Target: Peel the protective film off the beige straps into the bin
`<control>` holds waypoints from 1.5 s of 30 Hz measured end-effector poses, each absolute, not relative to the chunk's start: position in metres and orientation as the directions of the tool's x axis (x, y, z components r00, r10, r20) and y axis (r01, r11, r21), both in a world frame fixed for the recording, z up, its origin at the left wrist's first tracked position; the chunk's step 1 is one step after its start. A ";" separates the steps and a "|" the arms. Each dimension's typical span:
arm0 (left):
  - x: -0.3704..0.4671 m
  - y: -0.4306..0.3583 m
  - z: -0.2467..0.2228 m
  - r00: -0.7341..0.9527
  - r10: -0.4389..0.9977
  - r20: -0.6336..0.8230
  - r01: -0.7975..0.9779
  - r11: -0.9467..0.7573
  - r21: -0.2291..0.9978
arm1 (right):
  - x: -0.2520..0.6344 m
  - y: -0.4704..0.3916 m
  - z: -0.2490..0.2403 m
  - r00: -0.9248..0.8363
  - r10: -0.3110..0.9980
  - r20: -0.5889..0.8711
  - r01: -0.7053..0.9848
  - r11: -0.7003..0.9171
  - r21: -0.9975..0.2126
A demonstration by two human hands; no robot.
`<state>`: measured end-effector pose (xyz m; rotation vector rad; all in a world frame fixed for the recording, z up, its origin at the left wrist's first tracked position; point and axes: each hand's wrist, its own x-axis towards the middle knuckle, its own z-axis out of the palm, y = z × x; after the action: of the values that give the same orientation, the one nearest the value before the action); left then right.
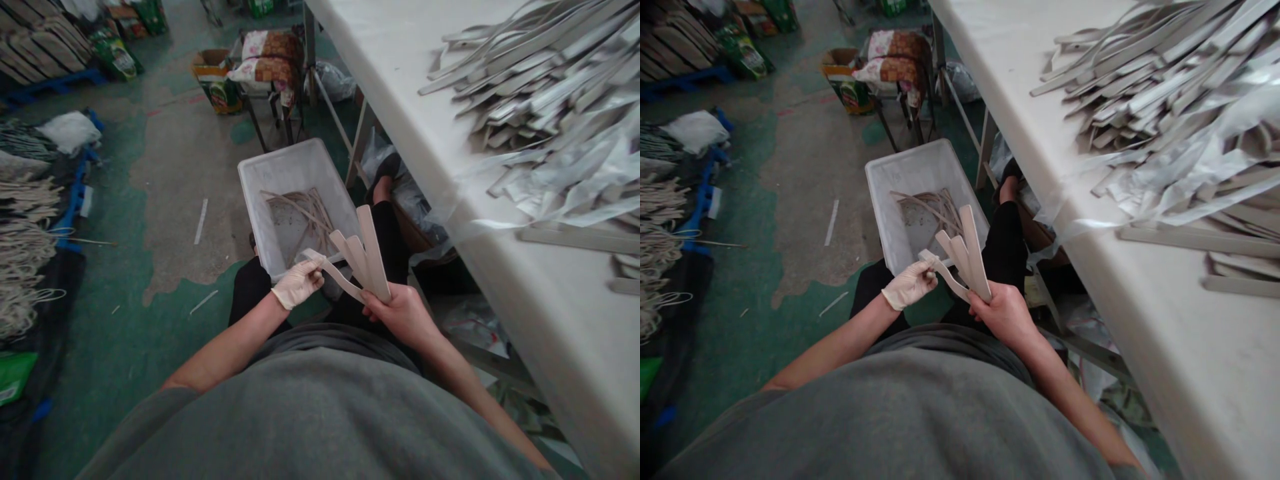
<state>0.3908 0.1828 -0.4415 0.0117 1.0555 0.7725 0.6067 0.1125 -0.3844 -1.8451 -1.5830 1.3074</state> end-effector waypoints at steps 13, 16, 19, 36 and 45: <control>0.427 0.131 -0.454 0.491 0.471 -0.733 -0.399 0.870 0.292 | 0.597 0.102 -0.407 -0.066 0.914 -0.401 0.619 -0.278 -0.735; 0.413 0.145 -0.444 0.425 0.588 -0.688 -0.477 0.792 0.381 | 0.608 0.100 -0.404 -0.104 0.905 -0.414 0.535 -0.299 -0.790; 0.402 0.157 -0.436 0.360 0.616 -0.701 -0.510 0.759 0.405 | 0.614 0.095 -0.397 -0.105 0.905 -0.413 0.601 -0.273 -0.751; 0.400 0.144 -0.423 0.595 0.429 -0.680 -0.399 0.892 0.213 | 0.588 0.112 -0.400 -0.388 0.892 0.231 0.374 0.382 -0.845; 0.409 0.148 -0.419 0.617 0.441 -0.652 -0.387 0.891 0.237 | 0.590 0.115 -0.401 -0.311 0.930 0.195 0.504 0.336 -0.796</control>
<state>0.4093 0.1483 -0.4189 0.0755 0.7709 0.4771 0.5905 0.1146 -0.4013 -1.2548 -1.9428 0.8274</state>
